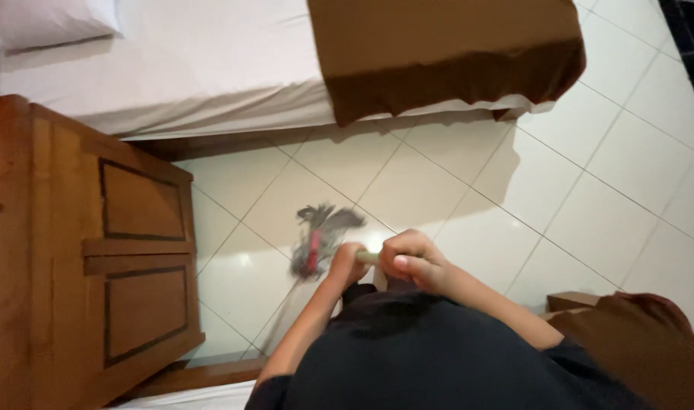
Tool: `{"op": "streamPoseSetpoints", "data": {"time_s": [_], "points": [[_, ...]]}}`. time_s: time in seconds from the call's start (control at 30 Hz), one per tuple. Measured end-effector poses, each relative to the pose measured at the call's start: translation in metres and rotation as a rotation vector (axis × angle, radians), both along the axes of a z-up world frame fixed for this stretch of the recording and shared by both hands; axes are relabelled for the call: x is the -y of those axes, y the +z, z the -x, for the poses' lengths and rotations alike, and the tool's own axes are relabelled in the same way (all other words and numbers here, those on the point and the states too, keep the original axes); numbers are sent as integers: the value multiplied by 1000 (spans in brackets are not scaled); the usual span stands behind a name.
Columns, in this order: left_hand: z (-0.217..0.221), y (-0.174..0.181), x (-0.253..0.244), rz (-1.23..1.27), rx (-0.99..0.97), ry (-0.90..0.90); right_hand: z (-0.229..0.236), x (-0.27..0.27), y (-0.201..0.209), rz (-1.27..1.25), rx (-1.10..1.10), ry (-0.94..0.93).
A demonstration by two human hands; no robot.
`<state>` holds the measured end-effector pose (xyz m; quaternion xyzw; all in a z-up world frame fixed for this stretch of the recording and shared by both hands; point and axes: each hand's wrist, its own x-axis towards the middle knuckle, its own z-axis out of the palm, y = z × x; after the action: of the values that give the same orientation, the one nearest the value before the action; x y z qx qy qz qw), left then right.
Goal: The person mops a tiled floor with a mop held in both hands, moving it back and forth across the floor.
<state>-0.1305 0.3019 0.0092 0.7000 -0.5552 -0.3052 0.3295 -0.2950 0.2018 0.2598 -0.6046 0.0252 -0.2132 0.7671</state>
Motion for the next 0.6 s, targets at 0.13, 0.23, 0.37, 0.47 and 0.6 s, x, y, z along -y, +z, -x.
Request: {"op": "streamPoseSetpoints", "data": {"time_s": [0.13, 0.23, 0.37, 0.47, 0.6], "points": [[-43, -19, -96, 24, 44, 131, -40, -35, -52, -136, -32, 162], [-66, -60, -155, 52, 127, 279, -73, -57, -87, -232, -120, 327], [-76, -92, -188, -219, 144, 411, -83, -71, -146, -225, -217, 326], [-73, -110, -166, -310, 238, 314, -57, -55, -186, -217, -222, 168], [-47, -54, -75, -487, 280, -75, -8, -27, -146, -182, -297, -250]]}}
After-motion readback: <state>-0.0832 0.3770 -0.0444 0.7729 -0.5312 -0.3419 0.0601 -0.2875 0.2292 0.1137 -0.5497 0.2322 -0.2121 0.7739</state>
